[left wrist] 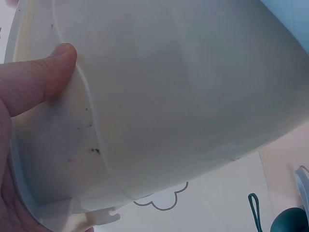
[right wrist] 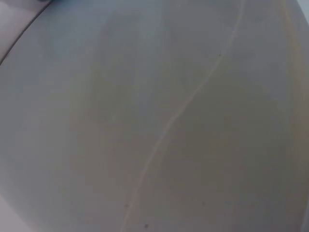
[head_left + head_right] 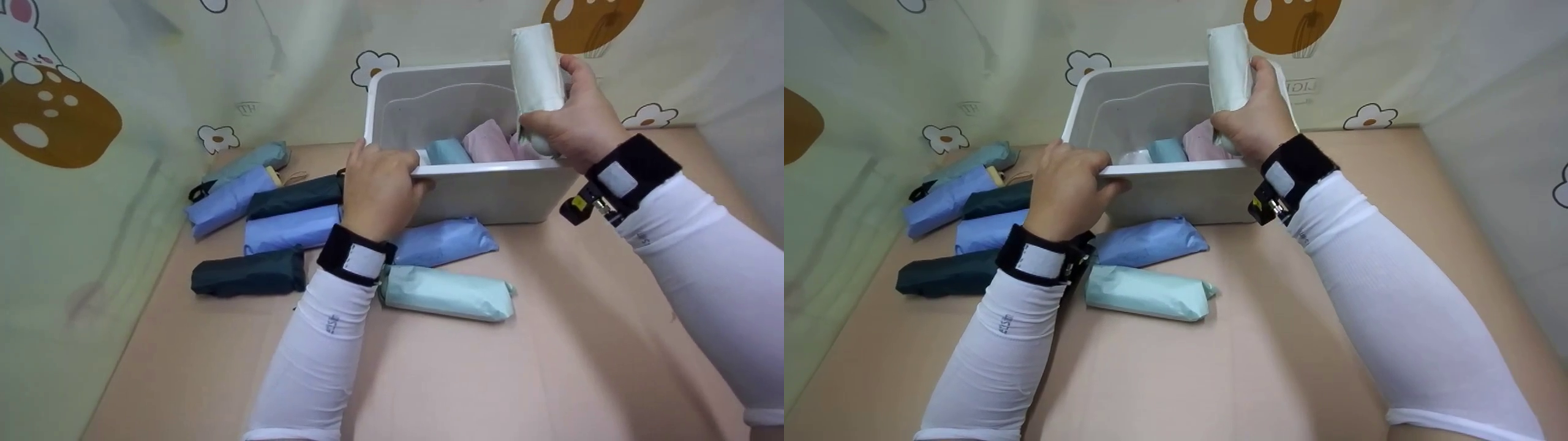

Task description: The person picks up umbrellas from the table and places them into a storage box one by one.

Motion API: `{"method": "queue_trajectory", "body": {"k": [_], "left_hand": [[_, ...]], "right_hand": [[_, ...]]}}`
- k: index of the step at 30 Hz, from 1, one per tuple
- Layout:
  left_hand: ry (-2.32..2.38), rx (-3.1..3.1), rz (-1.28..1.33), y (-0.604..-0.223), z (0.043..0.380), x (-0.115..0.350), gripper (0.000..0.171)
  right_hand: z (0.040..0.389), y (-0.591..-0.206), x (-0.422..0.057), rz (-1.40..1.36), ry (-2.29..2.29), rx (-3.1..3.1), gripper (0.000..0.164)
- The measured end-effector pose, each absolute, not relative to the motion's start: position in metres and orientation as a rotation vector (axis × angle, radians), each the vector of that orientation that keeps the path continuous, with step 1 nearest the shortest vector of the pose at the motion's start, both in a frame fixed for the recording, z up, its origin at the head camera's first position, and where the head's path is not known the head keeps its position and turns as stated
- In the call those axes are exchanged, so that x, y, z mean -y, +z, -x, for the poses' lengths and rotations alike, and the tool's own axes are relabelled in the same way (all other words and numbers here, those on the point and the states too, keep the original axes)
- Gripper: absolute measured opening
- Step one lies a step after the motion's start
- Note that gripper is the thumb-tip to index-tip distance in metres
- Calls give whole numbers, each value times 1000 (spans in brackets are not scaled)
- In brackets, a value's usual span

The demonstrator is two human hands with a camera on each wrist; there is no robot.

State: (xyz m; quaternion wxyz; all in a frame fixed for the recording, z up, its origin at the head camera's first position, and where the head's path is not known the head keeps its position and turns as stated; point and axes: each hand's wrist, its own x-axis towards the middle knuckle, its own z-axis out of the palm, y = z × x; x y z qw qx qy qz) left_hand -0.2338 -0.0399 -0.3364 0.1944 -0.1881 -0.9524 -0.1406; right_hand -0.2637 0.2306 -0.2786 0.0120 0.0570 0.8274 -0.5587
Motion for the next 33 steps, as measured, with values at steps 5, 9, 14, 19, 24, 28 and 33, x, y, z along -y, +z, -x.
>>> {"method": "queue_trajectory", "body": {"k": [5,9,14,19,24,28,33], "left_hand": [[-391,2660,524,-337,234,40,22],[-374,2644,527,-338,233,41,23],[-373,2639,532,-338,234,40,24],[-370,2647,529,-338,233,40,25],[-377,2655,528,-338,233,40,24],[-380,2658,526,-338,233,40,24],[-377,2653,528,-338,233,40,23]], "right_hand": [[265,-278,-232,-190,-1722,-2566,96],[266,-279,-232,-184,-1682,-2596,87],[267,-281,-231,-159,-1645,-2624,80],[266,-281,-231,-160,-1587,-2614,79],[265,-281,-231,-138,-1512,-2619,77],[265,-281,-231,-94,-1422,-2641,71],[264,-281,-228,-63,-1320,-2685,66]]}}
